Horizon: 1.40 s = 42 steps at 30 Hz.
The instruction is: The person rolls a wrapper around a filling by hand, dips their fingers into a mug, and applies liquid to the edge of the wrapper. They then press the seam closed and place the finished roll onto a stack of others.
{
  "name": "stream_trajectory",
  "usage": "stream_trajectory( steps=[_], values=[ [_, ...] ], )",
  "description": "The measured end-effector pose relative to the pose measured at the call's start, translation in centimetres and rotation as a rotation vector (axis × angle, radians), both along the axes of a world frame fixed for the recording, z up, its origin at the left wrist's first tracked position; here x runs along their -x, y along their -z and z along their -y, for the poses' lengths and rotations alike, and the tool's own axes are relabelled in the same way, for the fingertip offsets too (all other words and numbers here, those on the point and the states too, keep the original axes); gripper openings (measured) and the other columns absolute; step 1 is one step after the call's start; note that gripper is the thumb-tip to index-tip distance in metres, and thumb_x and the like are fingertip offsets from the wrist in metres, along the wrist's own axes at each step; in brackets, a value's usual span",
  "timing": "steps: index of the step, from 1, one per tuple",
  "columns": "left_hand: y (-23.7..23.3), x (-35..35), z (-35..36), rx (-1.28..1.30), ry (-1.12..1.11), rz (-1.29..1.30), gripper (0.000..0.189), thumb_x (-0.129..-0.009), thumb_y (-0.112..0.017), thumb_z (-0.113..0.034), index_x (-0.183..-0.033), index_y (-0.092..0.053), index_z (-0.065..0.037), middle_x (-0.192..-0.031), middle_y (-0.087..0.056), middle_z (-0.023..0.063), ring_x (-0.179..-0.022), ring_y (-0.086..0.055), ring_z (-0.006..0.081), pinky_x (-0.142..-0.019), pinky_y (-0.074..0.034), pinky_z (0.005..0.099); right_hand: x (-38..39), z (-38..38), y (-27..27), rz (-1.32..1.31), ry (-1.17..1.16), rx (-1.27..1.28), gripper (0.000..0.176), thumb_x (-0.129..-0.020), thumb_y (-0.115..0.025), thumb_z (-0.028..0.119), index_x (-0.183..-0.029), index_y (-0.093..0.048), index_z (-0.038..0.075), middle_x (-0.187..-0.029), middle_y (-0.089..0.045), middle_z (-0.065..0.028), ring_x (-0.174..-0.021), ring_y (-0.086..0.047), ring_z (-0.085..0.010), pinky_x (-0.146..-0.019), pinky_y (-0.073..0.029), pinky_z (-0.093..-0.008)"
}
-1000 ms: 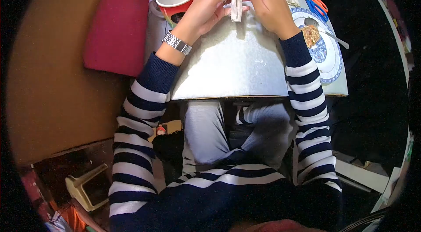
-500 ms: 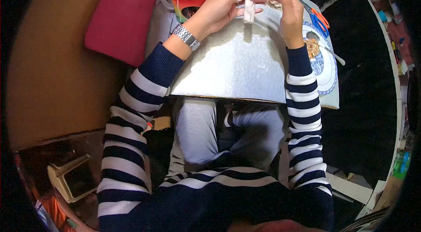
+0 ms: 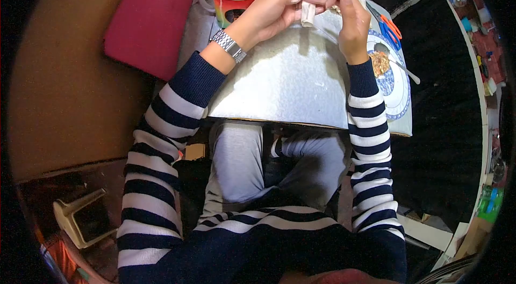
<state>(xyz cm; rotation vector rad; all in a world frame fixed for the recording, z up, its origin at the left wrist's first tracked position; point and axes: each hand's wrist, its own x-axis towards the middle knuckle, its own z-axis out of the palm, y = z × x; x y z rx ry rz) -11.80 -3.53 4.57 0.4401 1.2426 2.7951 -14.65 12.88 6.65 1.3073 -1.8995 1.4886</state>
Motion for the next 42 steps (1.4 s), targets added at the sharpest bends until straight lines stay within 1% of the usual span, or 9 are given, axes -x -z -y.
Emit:
stream_trajectory(
  steps=[11,14,17,21,24,29,35,38,42],
  values=[
    [-0.4,-0.5,-0.1,0.008,0.004,0.058,0.045,-0.096,-0.034,0.0,-0.14,-0.027,0.002,-0.125,-0.05,0.0217,-0.113,-0.056,0.0248,-0.094,-0.052,0.032,-0.8,0.5,-0.4,0.164,-0.127,0.205,0.04,-0.098,-0.043,0.03,-0.08,-0.059,-0.002,-0.08,-0.062,-0.0065,-0.082,-0.06,-0.0173,-0.08,-0.045,-0.0289],
    [-1.0,-1.3,-0.1,0.132,-0.021,0.081,0.045,-0.096,-0.035,0.0,-0.14,-0.027,0.002,-0.125,-0.051,0.0199,-0.106,-0.06,0.0236,-0.081,-0.058,0.0304,0.1,-0.1,0.4,-0.147,0.026,-0.086,0.036,-0.097,-0.045,0.029,-0.083,-0.061,0.0,-0.077,-0.065,-0.0063,-0.082,-0.06,-0.0189,-0.087,-0.042,-0.0326],
    [0.5,0.3,0.5,0.112,0.052,0.009,0.055,-0.095,-0.032,0.002,-0.144,-0.008,0.004,-0.131,-0.04,0.0295,-0.112,-0.055,0.0368,-0.094,-0.052,0.047,0.2,-0.2,0.4,-0.207,0.026,-0.067,0.035,-0.096,-0.045,0.028,-0.081,-0.064,0.002,-0.073,-0.067,-0.0066,-0.081,-0.06,-0.0198,-0.095,-0.034,-0.0349],
    [0.1,-0.2,0.2,0.09,0.051,-0.002,0.052,-0.094,-0.037,0.003,-0.142,-0.017,0.005,-0.13,-0.044,0.027,-0.113,-0.055,0.0347,-0.093,-0.053,0.0454,0.4,-0.6,0.0,-0.298,0.06,-0.115,0.042,-0.1,-0.032,0.028,-0.082,-0.058,0.001,-0.073,-0.062,-0.0059,-0.074,-0.058,-0.0161,-0.097,-0.035,-0.0387],
    [0.2,-0.2,0.1,0.07,0.097,-0.058,0.05,-0.092,-0.042,0.004,-0.139,-0.023,0.006,-0.128,-0.046,0.025,-0.113,-0.055,0.0332,-0.093,-0.054,0.0441,0.2,-0.7,-0.4,-0.195,0.032,-0.003,0.038,-0.096,-0.042,0.023,-0.074,-0.065,0.003,-0.069,-0.067,-0.0046,-0.076,-0.061,-0.0154,-0.092,-0.036,-0.033],
    [-0.1,-0.6,0.3,0.083,0.16,-0.063,0.049,-0.091,-0.051,0.003,-0.136,-0.031,0.004,-0.126,-0.05,0.0168,-0.11,-0.058,0.024,-0.096,-0.052,0.0377,0.2,-0.4,-0.2,-0.067,-0.002,0.11,0.037,-0.1,-0.033,0.026,-0.092,-0.057,-0.001,-0.085,-0.065,-0.0118,-0.085,-0.06,-0.0178,-0.088,-0.043,-0.0313],
    [1.0,0.5,0.5,0.137,0.146,-0.116,0.075,-0.085,-0.059,0.004,-0.141,-0.01,0.008,-0.125,-0.047,0.0234,-0.113,-0.056,0.0306,-0.091,-0.055,0.036,0.4,-0.6,0.3,-0.022,-0.039,-0.097,0.039,-0.101,-0.031,0.029,-0.107,-0.051,-0.004,-0.102,-0.059,-0.0126,-0.096,-0.058,-0.019,-0.091,-0.044,-0.0318],
    [0.9,0.2,0.4,0.172,0.152,-0.066,0.057,-0.084,-0.062,0.003,-0.134,-0.035,0.004,-0.125,-0.049,0.0138,-0.111,-0.057,0.0194,-0.095,-0.052,0.0368,0.4,-0.7,0.1,-0.147,0.033,-0.2,0.043,-0.101,-0.03,0.03,-0.106,-0.054,-0.006,-0.103,-0.061,-0.0132,-0.096,-0.058,-0.0188,-0.091,-0.043,-0.0301],
    [1.1,0.3,0.0,0.106,0.191,-0.13,0.045,-0.09,-0.056,-0.007,-0.13,-0.04,0.004,-0.122,-0.051,0.0139,-0.112,-0.054,0.0208,-0.095,-0.05,0.0425,0.1,-0.8,-0.1,-0.255,0.085,-0.208,0.048,-0.101,-0.029,0.032,-0.104,-0.058,-0.005,-0.1,-0.066,-0.0156,-0.097,-0.06,-0.0198,-0.093,-0.042,-0.0317]
  ],
)
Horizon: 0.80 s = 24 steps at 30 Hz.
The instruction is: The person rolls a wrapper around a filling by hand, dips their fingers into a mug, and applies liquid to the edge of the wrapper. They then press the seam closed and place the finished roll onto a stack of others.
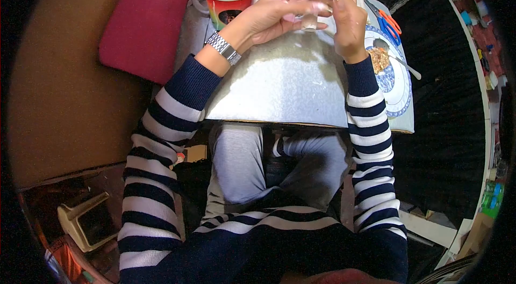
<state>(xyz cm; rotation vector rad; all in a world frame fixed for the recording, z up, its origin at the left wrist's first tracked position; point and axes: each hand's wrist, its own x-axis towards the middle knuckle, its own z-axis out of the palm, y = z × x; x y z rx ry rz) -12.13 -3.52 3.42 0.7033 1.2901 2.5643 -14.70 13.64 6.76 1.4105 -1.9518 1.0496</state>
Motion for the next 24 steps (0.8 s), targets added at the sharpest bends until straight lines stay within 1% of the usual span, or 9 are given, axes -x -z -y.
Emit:
stream_trajectory(
  steps=[1,5,8,11,14,17,20,22,24],
  values=[
    [-0.1,0.5,0.3,-0.069,0.074,0.024,0.042,-0.091,-0.052,-0.01,-0.129,-0.041,0.005,-0.122,-0.051,0.0143,-0.112,-0.054,0.0217,-0.096,-0.049,0.0441,-0.2,0.1,0.1,0.04,0.007,0.03,0.049,-0.101,-0.029,0.033,-0.104,-0.059,-0.005,-0.099,-0.067,-0.0159,-0.097,-0.061,-0.0202,-0.094,-0.041,-0.0326],
    [-0.1,0.5,1.3,-0.407,0.33,0.022,0.038,-0.092,-0.04,-0.017,-0.121,-0.047,0.007,-0.119,-0.052,0.0169,-0.109,-0.055,0.0252,-0.098,-0.046,0.0472,0.0,0.1,-0.1,-0.066,-0.048,0.05,0.049,-0.101,-0.027,0.032,-0.105,-0.059,-0.005,-0.096,-0.069,-0.0153,-0.094,-0.064,-0.021,-0.1,-0.035,-0.0369],
    [0.2,0.8,1.6,-0.48,0.334,0.094,0.038,-0.088,-0.04,-0.014,-0.117,-0.048,0.008,-0.117,-0.052,0.0186,-0.109,-0.055,0.0265,-0.1,-0.044,0.0496,1.0,-0.2,0.2,-0.205,-0.03,0.064,0.048,-0.101,-0.026,0.03,-0.105,-0.059,-0.004,-0.094,-0.07,-0.0151,-0.091,-0.065,-0.0207,-0.102,-0.032,-0.0379],
    [-1.0,-0.1,0.9,-0.316,0.099,0.145,0.044,-0.094,-0.035,-0.019,-0.127,-0.034,0.01,-0.125,-0.042,0.0284,-0.119,-0.049,0.0378,-0.1,-0.044,0.0574,0.9,-0.2,-0.1,-0.251,-0.038,0.079,0.046,-0.101,-0.026,0.028,-0.104,-0.06,-0.003,-0.09,-0.07,-0.0143,-0.088,-0.065,-0.0193,-0.1,-0.033,-0.0375],
    [0.9,1.6,1.3,-0.576,0.494,0.042,0.039,-0.098,-0.036,-0.016,-0.127,-0.034,0.011,-0.124,-0.044,0.0267,-0.116,-0.052,0.0357,-0.097,-0.047,0.055,0.5,-0.2,-0.5,-0.269,-0.041,0.067,0.045,-0.1,-0.027,0.028,-0.101,-0.062,-0.001,-0.086,-0.071,-0.0128,-0.086,-0.065,-0.0181,-0.099,-0.033,-0.0374],
    [-0.7,-0.1,0.6,-0.14,0.018,0.122,0.035,-0.099,-0.036,-0.011,-0.126,-0.035,0.012,-0.123,-0.046,0.0248,-0.113,-0.055,0.0333,-0.096,-0.051,0.05,0.0,-0.3,-0.8,-0.24,-0.029,0.06,0.045,-0.1,-0.028,0.027,-0.098,-0.063,-0.001,-0.081,-0.071,-0.0114,-0.084,-0.065,-0.0176,-0.098,-0.034,-0.0373],
    [-0.1,0.2,0.9,-0.132,0.083,0.085,0.032,-0.096,-0.045,-0.008,-0.123,-0.04,0.008,-0.118,-0.049,0.0168,-0.109,-0.056,0.0244,-0.098,-0.049,0.0483,0.2,-0.3,-0.8,-0.234,-0.06,0.093,0.043,-0.099,-0.032,0.028,-0.093,-0.064,0.0,-0.075,-0.071,-0.0085,-0.079,-0.065,-0.0161,-0.095,-0.035,-0.0368],
    [-0.3,0.0,0.8,-0.143,0.071,0.099,0.032,-0.095,-0.046,-0.007,-0.123,-0.04,0.009,-0.118,-0.049,0.0178,-0.11,-0.055,0.0258,-0.099,-0.048,0.0499,0.6,-0.1,-0.6,-0.246,-0.104,0.172,0.039,-0.098,-0.039,0.028,-0.087,-0.067,0.003,-0.07,-0.07,-0.0042,-0.071,-0.065,-0.0132,-0.09,-0.036,-0.0359],
    [-0.3,0.0,0.9,-0.188,0.11,0.096,0.033,-0.094,-0.046,-0.005,-0.123,-0.04,0.009,-0.119,-0.049,0.0191,-0.111,-0.055,0.0271,-0.099,-0.048,0.0503,0.6,-0.1,-0.6,-0.238,-0.098,0.185,0.04,-0.098,-0.039,0.028,-0.085,-0.067,0.003,-0.069,-0.07,-0.004,-0.07,-0.064,-0.0133,-0.089,-0.037,-0.0357]
  ],
)
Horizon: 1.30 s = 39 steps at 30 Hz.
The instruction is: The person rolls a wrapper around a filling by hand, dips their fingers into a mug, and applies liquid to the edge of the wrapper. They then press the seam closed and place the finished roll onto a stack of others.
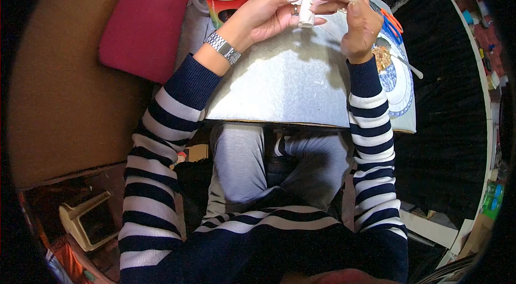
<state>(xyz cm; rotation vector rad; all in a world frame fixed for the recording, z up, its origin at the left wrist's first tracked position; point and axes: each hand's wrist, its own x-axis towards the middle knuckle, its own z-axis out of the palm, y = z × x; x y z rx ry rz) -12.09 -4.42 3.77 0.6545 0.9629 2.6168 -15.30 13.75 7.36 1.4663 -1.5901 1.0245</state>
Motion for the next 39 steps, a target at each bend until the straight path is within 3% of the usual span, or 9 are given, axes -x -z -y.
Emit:
stream_trajectory(
  steps=[10,13,19,25,27,29,33,36,39],
  values=[
    [0.2,0.2,0.5,-0.119,0.117,-0.074,0.034,-0.092,-0.049,-0.003,-0.122,-0.041,0.01,-0.121,-0.049,0.0225,-0.112,-0.055,0.029,-0.097,-0.05,0.0399,-0.9,-0.1,0.4,0.085,0.004,-0.053,0.047,-0.101,-0.027,0.029,-0.098,-0.062,-0.002,-0.082,-0.069,-0.0133,-0.088,-0.065,-0.0196,-0.098,-0.034,-0.0399],
    [0.5,0.4,0.7,-0.114,0.082,-0.065,0.035,-0.091,-0.05,-0.003,-0.123,-0.041,0.01,-0.12,-0.05,0.0214,-0.112,-0.056,0.0264,-0.095,-0.051,0.0357,-0.9,0.7,0.4,0.004,-0.018,-0.035,0.037,-0.096,-0.042,0.027,-0.086,-0.067,0.002,-0.074,-0.069,-0.0048,-0.072,-0.063,-0.0143,-0.092,-0.037,-0.0377],
    [0.0,0.3,0.1,0.004,-0.031,-0.014,0.04,-0.093,-0.043,0.002,-0.13,-0.034,0.013,-0.129,-0.047,0.0231,-0.117,-0.053,0.0277,-0.1,-0.049,0.0367,-1.2,-0.4,-0.4,0.015,0.032,-0.112,0.049,-0.1,-0.024,0.03,-0.088,-0.06,-0.001,-0.074,-0.068,-0.0118,-0.073,-0.066,-0.0165,-0.097,-0.034,-0.0414],
    [-0.2,-0.7,-1.2,0.215,-0.147,-0.009,0.038,-0.092,-0.049,0.001,-0.128,-0.039,0.008,-0.124,-0.05,0.0186,-0.108,-0.059,0.0258,-0.094,-0.053,0.0411,-1.4,1.5,-0.2,0.322,0.049,0.162,0.025,-0.09,-0.053,0.025,-0.083,-0.066,0.005,-0.08,-0.068,-0.004,-0.073,-0.064,-0.019,-0.088,-0.038,-0.0336],
    [0.5,-0.4,-1.0,0.398,-0.177,0.026,0.043,-0.094,-0.051,-0.008,-0.134,-0.037,-0.001,-0.127,-0.05,0.0143,-0.114,-0.055,0.0222,-0.093,-0.051,0.0375,-2.7,3.6,-1.3,0.098,0.096,-0.045,0.024,-0.089,-0.057,0.029,-0.096,-0.062,0.006,-0.089,-0.067,-0.0081,-0.079,-0.065,-0.0233,-0.092,-0.037,-0.0378],
    [5.3,2.1,-0.5,0.132,-0.05,-0.085,0.045,-0.096,-0.049,-0.016,-0.138,-0.034,-0.006,-0.132,-0.046,0.0116,-0.121,-0.049,0.0201,-0.097,-0.046,0.0358,-3.7,6.5,-1.9,0.013,0.13,-0.247,0.035,-0.091,-0.053,0.038,-0.103,-0.059,0.007,-0.088,-0.068,-0.0107,-0.078,-0.065,-0.0257,-0.095,-0.035,-0.0399],
    [10.9,5.6,0.3,0.649,-0.275,-0.391,0.053,-0.096,-0.046,-0.031,-0.143,-0.031,-0.012,-0.146,-0.035,0.0096,-0.132,-0.036,0.0216,-0.113,-0.023,0.0345,-3.2,11.4,-2.6,0.113,0.289,-0.724,0.052,-0.091,-0.042,0.057,-0.096,-0.065,0.01,-0.077,-0.068,-0.008,-0.076,-0.065,-0.0259,-0.095,-0.033,-0.0454],
    [9.2,3.2,0.3,0.618,-0.325,-0.331,0.047,-0.096,-0.045,-0.029,-0.139,-0.038,-0.011,-0.141,-0.041,0.0114,-0.13,-0.038,0.0234,-0.11,-0.027,0.034,-2.2,14.2,-2.4,0.093,0.404,-1.032,0.075,-0.084,-0.032,0.074,-0.084,-0.069,0.01,-0.073,-0.068,-0.0095,-0.076,-0.066,-0.0269,-0.09,-0.036,-0.0491],
    [2.5,-0.2,-1.6,0.328,-0.222,0.236,0.034,-0.099,-0.042,-0.012,-0.132,-0.041,-0.01,-0.134,-0.047,0.0084,-0.124,-0.045,0.0172,-0.1,-0.044,0.0328,-1.6,15.6,-3.1,0.239,0.411,-1.216,0.089,-0.072,-0.034,0.086,-0.08,-0.071,0.005,-0.081,-0.069,-0.0152,-0.083,-0.066,-0.0283,-0.089,-0.037,-0.0506]
  ],
)
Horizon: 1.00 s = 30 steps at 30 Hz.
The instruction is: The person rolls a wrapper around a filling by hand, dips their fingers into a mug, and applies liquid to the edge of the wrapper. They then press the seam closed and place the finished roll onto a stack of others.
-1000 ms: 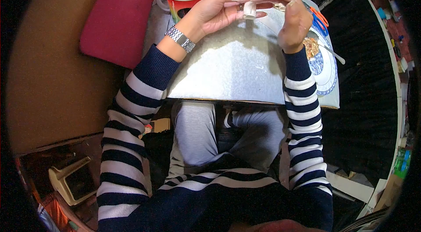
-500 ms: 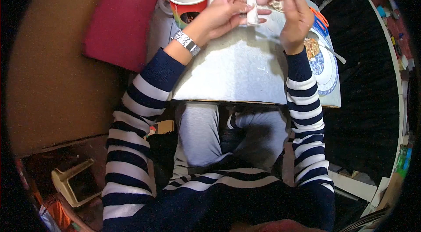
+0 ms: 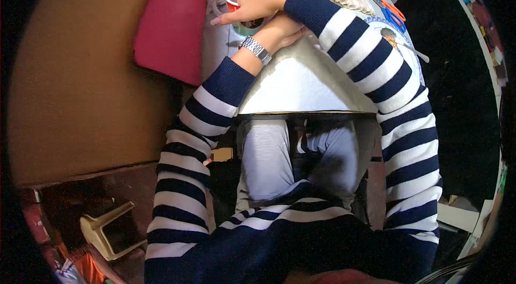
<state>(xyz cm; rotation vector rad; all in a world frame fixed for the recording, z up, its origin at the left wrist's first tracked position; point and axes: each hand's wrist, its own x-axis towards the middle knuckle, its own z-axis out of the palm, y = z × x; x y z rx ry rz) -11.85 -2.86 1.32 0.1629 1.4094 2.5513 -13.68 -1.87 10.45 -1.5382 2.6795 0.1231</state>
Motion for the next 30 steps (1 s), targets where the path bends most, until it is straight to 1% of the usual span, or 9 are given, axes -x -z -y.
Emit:
stream_trajectory(
  steps=[3,10,14,16,19,21,23,27,30],
  values=[
    [1.6,2.4,0.2,-0.1,0.124,-0.1,0.037,-0.099,-0.041,-0.01,-0.135,-0.037,-0.01,-0.136,-0.044,0.0083,-0.124,-0.045,0.0185,-0.102,-0.042,0.0325,0.3,0.3,-0.2,0.125,-0.004,-0.007,0.094,-0.069,-0.035,0.087,-0.088,-0.071,0.003,-0.089,-0.068,-0.0192,-0.091,-0.065,-0.03,-0.09,-0.041,-0.0476],
    [1.2,2.5,0.4,0.07,0.086,-0.087,0.033,-0.097,-0.043,-0.01,-0.13,-0.04,-0.007,-0.13,-0.048,0.0088,-0.123,-0.046,0.0192,-0.101,-0.044,0.0344,0.0,0.2,-0.9,0.188,0.049,0.005,0.095,-0.068,-0.039,0.087,-0.097,-0.07,0.002,-0.101,-0.065,-0.0237,-0.085,-0.067,-0.0314,-0.074,-0.052,-0.0359],
    [-1.4,0.3,-0.5,0.077,-0.01,-0.009,0.04,-0.094,-0.049,-0.009,-0.133,-0.04,-0.001,-0.126,-0.054,0.0096,-0.121,-0.048,0.0217,-0.099,-0.044,0.034,0.6,-0.1,-1.0,0.386,0.017,0.054,0.093,-0.069,-0.04,0.086,-0.099,-0.07,0.003,-0.102,-0.066,-0.0227,-0.086,-0.067,-0.0313,-0.073,-0.052,-0.0381],
    [5.1,5.7,0.2,0.22,-0.018,-0.406,0.039,-0.095,-0.049,-0.013,-0.131,-0.043,0.0,-0.125,-0.055,0.0089,-0.119,-0.049,0.0208,-0.101,-0.042,0.0325,1.3,0.0,0.0,0.444,0.002,0.087,0.093,-0.07,-0.04,0.085,-0.1,-0.07,0.003,-0.103,-0.066,-0.0224,-0.09,-0.066,-0.0319,-0.078,-0.05,-0.0413],
    [5.0,5.7,0.5,0.389,-0.015,-0.427,0.038,-0.096,-0.047,-0.02,-0.129,-0.046,-0.001,-0.126,-0.054,0.0088,-0.119,-0.049,0.0192,-0.103,-0.037,0.0299,0.8,0.8,0.5,0.1,0.046,-0.078,0.094,-0.07,-0.038,0.086,-0.101,-0.07,0.003,-0.104,-0.065,-0.0223,-0.097,-0.063,-0.0339,-0.087,-0.044,-0.0457],
    [4.8,5.6,0.6,0.426,0.004,-0.353,0.039,-0.097,-0.043,-0.024,-0.129,-0.047,-0.002,-0.127,-0.053,0.0087,-0.12,-0.047,0.0178,-0.103,-0.036,0.0287,0.6,0.7,0.2,0.155,0.058,-0.065,0.096,-0.07,-0.036,0.087,-0.101,-0.07,0.002,-0.105,-0.065,-0.0226,-0.101,-0.061,-0.034,-0.091,-0.04,-0.047],
    [5.6,6.5,0.6,0.336,0.058,-0.35,0.039,-0.099,-0.041,-0.026,-0.131,-0.046,-0.004,-0.129,-0.052,0.0084,-0.12,-0.046,0.0164,-0.101,-0.037,0.0283,0.5,0.4,0.0,0.255,0.041,0.005,0.097,-0.07,-0.035,0.087,-0.1,-0.07,0.002,-0.103,-0.065,-0.0232,-0.099,-0.062,-0.0336,-0.088,-0.041,-0.0466],
    [5.2,6.8,0.2,-0.074,0.227,-0.189,0.04,-0.1,-0.04,-0.025,-0.135,-0.041,-0.006,-0.133,-0.048,0.0085,-0.12,-0.045,0.0149,-0.1,-0.038,0.0297,0.6,0.9,0.1,0.144,0.071,-0.053,0.096,-0.072,-0.034,0.086,-0.096,-0.07,0.001,-0.095,-0.067,-0.0232,-0.089,-0.065,-0.0327,-0.086,-0.043,-0.0462],
    [4.4,5.6,0.6,-0.041,0.241,-0.222,0.047,-0.1,-0.039,-0.026,-0.141,-0.029,-0.007,-0.142,-0.038,0.0109,-0.129,-0.038,0.0179,-0.107,-0.033,0.034,0.4,0.3,0.1,0.081,0.045,-0.034,0.087,-0.077,-0.037,0.08,-0.087,-0.07,0.001,-0.085,-0.067,-0.0212,-0.083,-0.066,-0.0325,-0.085,-0.044,-0.0468]
  ],
)
